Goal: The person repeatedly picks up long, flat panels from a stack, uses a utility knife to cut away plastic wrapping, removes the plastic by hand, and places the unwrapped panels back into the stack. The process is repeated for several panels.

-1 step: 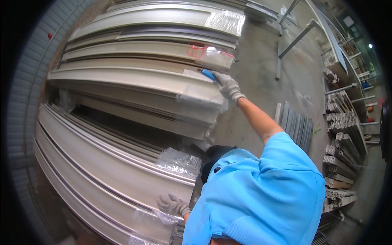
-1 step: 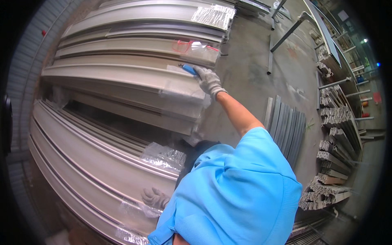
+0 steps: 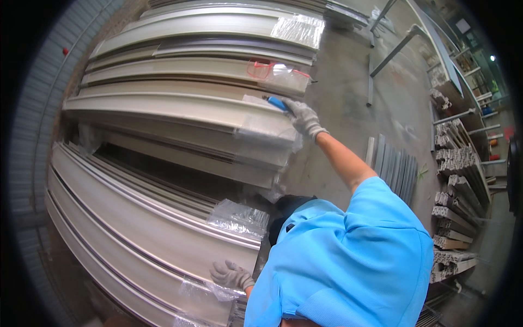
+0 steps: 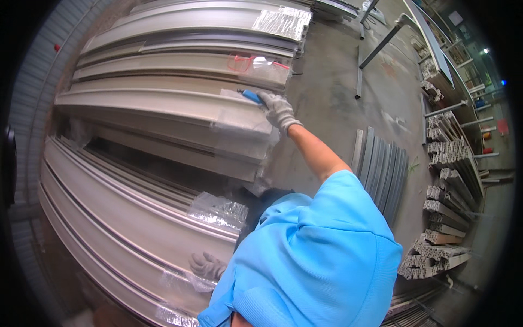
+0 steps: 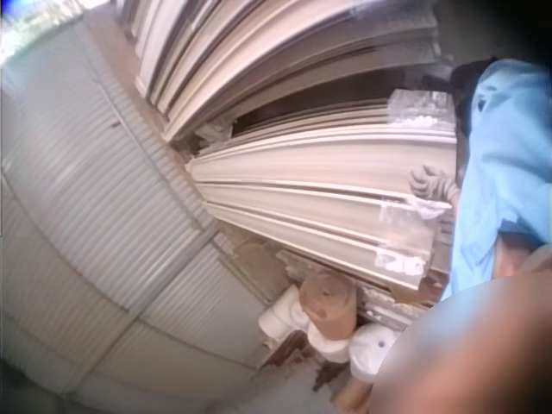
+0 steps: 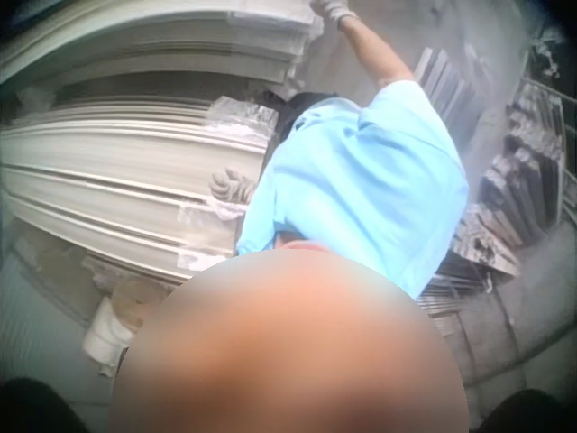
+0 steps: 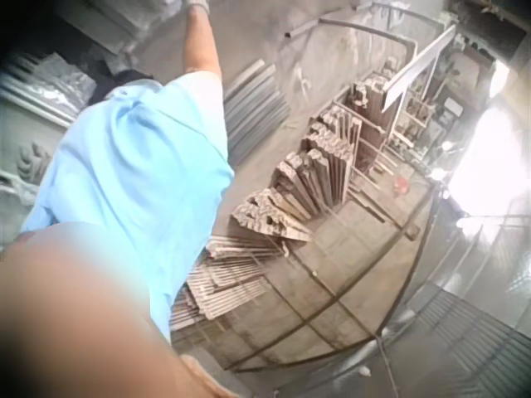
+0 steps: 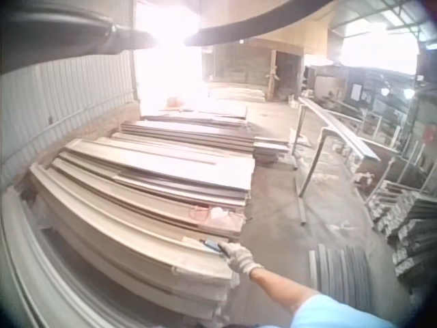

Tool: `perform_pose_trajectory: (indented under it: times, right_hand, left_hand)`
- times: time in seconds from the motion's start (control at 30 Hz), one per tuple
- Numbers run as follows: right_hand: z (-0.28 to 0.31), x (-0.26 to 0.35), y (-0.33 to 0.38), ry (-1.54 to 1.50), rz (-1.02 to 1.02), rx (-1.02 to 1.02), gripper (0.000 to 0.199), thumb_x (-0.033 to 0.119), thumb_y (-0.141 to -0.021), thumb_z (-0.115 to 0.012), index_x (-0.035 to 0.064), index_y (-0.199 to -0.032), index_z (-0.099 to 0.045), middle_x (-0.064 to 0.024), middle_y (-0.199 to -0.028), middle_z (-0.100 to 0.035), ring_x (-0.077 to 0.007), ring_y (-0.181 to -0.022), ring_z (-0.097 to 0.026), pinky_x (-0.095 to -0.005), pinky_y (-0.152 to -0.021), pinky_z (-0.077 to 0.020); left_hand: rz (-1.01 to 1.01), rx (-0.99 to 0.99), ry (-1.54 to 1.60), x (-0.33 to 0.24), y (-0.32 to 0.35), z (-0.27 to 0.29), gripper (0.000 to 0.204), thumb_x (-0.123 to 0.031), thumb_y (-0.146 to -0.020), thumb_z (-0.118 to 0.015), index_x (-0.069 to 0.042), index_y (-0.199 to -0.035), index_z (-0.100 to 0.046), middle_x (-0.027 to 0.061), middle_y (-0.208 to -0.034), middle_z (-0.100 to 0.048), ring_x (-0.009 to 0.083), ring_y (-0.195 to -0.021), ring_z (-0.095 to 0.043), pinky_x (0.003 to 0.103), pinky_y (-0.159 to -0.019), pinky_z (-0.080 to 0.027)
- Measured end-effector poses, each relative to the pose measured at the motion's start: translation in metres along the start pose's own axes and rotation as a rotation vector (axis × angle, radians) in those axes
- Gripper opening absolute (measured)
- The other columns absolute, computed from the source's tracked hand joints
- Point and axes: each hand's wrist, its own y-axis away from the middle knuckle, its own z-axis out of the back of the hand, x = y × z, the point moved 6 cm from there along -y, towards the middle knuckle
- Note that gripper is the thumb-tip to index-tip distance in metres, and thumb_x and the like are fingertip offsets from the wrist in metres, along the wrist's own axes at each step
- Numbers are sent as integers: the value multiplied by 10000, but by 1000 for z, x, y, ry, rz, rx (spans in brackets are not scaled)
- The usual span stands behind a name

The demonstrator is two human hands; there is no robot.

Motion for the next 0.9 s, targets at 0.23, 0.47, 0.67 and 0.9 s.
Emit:
perform_pose_trajectory:
  times: [0.23, 0.47, 0.67, 0.9]
  right_hand:
    - [20, -63, 55, -451, -239, -140, 481, 233, -927, -669, 115, -1378, -552, -184, -1273, -641, -345, -1154, -629, -390, -995, -493]
    - [73, -148, 125, -607, -478, -206, 483, 186, -920, -657, 100, -1384, -549, -147, -1287, -650, -267, -1190, -625, -353, -1019, -472]
    - [97, -218, 128, -484, -471, -289, 474, 175, -855, -712, 114, -1311, -594, -144, -1189, -688, -276, -1097, -671, -376, -968, -512]
    - [121, -290, 20, -188, -410, -252, 406, 156, -850, -715, 134, -1246, -628, -137, -1155, -657, -303, -1093, -638, -401, -961, -499]
  left_hand:
    - [38, 17, -66, 5, 3, -18, 493, -404, -998, -531, -108, -1390, -490, 177, -1376, -478, 393, -1289, -448, 533, -1066, -400]
    - [69, 23, -77, 18, 7, -35, 488, -425, -1016, -496, -127, -1403, -492, 174, -1394, -474, 364, -1292, -455, 504, -1082, -394]
    - [228, 173, 22, 15, 2, -38, 517, -435, -1003, -519, -101, -1396, -496, 195, -1415, -455, 367, -1304, -445, 480, -1075, -394]
    - [364, 251, 271, -66, 40, -21, 499, -423, -989, -555, -92, -1362, -540, 219, -1433, -434, 399, -1272, -480, 479, -1033, -432]
